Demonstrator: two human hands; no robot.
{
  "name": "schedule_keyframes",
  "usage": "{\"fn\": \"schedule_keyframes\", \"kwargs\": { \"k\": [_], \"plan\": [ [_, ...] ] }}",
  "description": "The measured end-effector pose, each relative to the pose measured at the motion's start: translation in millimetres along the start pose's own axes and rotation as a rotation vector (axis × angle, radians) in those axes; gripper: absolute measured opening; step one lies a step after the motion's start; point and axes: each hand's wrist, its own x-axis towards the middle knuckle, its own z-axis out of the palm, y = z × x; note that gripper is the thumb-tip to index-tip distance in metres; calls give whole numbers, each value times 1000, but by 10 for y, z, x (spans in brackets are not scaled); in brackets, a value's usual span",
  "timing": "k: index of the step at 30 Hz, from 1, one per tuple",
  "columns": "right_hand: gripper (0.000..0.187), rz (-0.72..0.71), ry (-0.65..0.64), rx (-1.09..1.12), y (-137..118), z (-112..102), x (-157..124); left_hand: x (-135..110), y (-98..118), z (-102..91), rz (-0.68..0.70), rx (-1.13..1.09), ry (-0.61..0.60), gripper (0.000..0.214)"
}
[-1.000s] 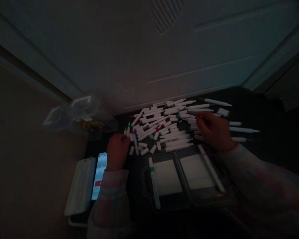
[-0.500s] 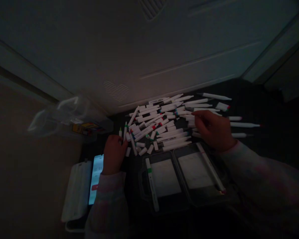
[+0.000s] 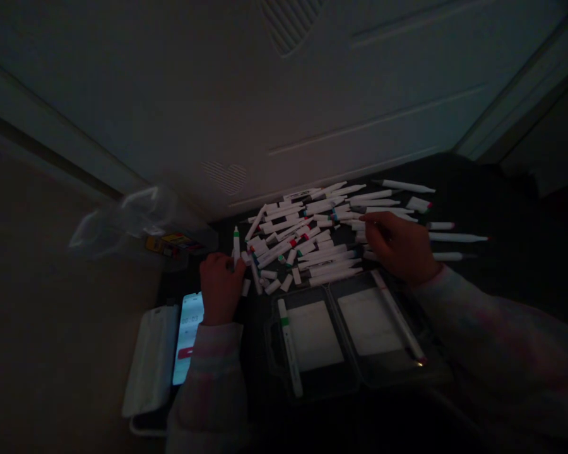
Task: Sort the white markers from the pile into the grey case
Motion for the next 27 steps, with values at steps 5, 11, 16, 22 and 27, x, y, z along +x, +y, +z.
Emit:
{"fn": "schedule_keyframes", "kwargs": {
  "k": [5,11,16,22,27],
  "plan": [
    [23,-30,-9,28,-11,-6,7,-32,154,-149,-173,-413,20,20],
    [22,-70,-12,50,-10,-7,4,-149,361,-336,-334,-1209,-288,16],
    [22,-66,-23,59,-3,-6,1,-227,431,-318,-334,-1473,-408,22],
    [23,-81,-54,101,-25,-8,1,-307,581,-239,-359,-1737,-658,22],
    [24,-41,-102,61,-36,-2,1,-344,658,-189,-409,-1772,-763,24]
  ]
}}
